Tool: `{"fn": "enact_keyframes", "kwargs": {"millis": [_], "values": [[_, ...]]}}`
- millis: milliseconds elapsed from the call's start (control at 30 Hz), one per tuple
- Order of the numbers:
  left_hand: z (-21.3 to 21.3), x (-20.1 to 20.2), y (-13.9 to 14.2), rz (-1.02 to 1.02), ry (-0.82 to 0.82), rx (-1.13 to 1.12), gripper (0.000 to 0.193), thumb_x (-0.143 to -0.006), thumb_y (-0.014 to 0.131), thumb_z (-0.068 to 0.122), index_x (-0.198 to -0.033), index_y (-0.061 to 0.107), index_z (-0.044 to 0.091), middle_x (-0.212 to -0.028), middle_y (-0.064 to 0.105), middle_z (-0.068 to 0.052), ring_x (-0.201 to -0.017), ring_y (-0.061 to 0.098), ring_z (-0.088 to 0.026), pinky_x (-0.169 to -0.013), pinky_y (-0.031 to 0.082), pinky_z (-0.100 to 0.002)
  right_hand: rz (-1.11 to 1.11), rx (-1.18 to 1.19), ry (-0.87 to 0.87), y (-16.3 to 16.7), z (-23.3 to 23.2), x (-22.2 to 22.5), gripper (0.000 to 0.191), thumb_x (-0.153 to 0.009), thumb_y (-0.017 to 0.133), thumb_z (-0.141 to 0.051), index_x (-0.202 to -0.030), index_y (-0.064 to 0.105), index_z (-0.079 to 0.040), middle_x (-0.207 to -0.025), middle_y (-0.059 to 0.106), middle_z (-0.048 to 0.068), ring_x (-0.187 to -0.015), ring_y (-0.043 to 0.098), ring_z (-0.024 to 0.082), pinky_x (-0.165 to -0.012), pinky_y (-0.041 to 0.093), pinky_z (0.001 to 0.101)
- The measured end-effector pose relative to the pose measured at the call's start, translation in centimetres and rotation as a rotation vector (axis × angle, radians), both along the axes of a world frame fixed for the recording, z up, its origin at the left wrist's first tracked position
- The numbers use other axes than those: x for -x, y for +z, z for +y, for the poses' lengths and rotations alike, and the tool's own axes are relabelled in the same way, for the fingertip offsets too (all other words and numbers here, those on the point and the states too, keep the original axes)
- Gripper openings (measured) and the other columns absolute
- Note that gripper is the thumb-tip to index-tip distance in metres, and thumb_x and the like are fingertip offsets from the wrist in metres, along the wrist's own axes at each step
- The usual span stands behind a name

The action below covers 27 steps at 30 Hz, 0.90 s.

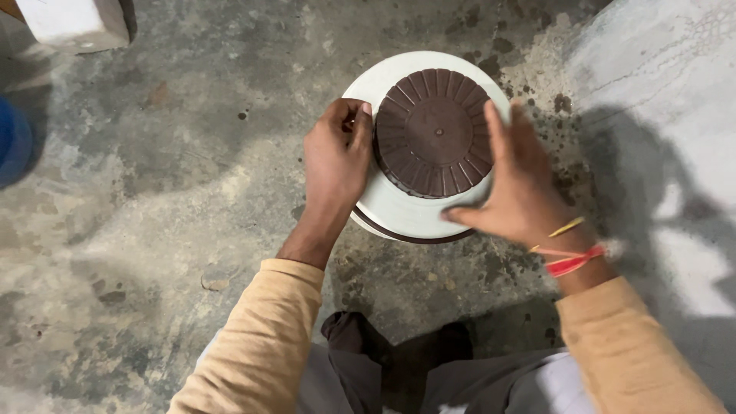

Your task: The person picks a brown ridged lid from a stack of filter parts, places it on a white plastic filter housing on the floor, and presses and rotates it repeatedly to seat it. They open the lid, place a white round filter disc inside the brown ring, reassemble it, and continue pressing and turning the lid on the housing.

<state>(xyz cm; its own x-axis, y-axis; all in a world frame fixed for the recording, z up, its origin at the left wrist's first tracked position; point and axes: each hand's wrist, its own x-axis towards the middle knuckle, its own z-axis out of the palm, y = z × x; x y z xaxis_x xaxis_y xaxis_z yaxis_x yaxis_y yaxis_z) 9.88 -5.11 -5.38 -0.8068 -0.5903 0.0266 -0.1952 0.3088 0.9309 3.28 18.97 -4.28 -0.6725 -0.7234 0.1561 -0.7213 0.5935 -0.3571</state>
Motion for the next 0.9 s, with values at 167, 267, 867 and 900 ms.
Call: {"fn": "enact_keyframes", "kwargs": {"millis": [167,267,867,900], "values": [[0.1,-0.1,-0.1,-0.023,-0.018,-0.003,0.027,-0.100,0.065,0.026,-0.104,0.071,-0.001,-0.082,0.074,-0.016,-0.069,0.072,-0.022,-0.069,0.055,-0.034,-0.229,-0.129,-0.330,-1.3,-1.8,-2.0,0.145,-0.061,0.101,-0.044,-0.160,0.000,-0.011,-0.161,0.010,0.038,-0.150,0.013,0.053,-0.118,0.020,0.0624],[0.2,-0.1,-0.1,-0.031,-0.032,0.014,0.028,-0.100,0.065,0.026,-0.103,0.071,-0.001,-0.081,0.074,-0.016,-0.069,0.072,-0.021,-0.069,0.055,-0.034,-0.175,0.043,-0.182,-1.1,-0.5,-1.0,0.134,-0.066,0.094,-0.021,-0.164,0.003,-0.008,-0.166,0.018,0.034,-0.156,0.022,0.048,-0.125,0.026,0.0549],[-0.9,-0.2,-1.7,-0.005,0.053,0.307,0.021,-0.090,0.070,0.015,-0.107,0.073,0.002,-0.112,0.072,-0.020,-0.103,0.068,-0.036,-0.090,0.053,-0.045,-0.190,0.486,-0.260,-0.7,2.5,2.4,0.082,-0.076,0.053,0.019,-0.153,0.032,0.001,-0.159,0.042,0.023,-0.160,0.037,0.034,-0.130,0.028,0.0431],[-1.0,-0.2,-2.3,-0.027,0.058,0.337,0.026,-0.088,0.073,0.017,-0.110,0.073,0.003,-0.117,0.070,-0.022,-0.106,0.066,-0.039,-0.092,0.051,-0.046,-0.187,0.517,-0.242,-0.9,2.3,2.4,0.081,-0.080,0.060,0.016,-0.155,0.033,0.000,-0.161,0.041,0.022,-0.165,0.036,0.035,-0.139,0.023,0.0447]]}}
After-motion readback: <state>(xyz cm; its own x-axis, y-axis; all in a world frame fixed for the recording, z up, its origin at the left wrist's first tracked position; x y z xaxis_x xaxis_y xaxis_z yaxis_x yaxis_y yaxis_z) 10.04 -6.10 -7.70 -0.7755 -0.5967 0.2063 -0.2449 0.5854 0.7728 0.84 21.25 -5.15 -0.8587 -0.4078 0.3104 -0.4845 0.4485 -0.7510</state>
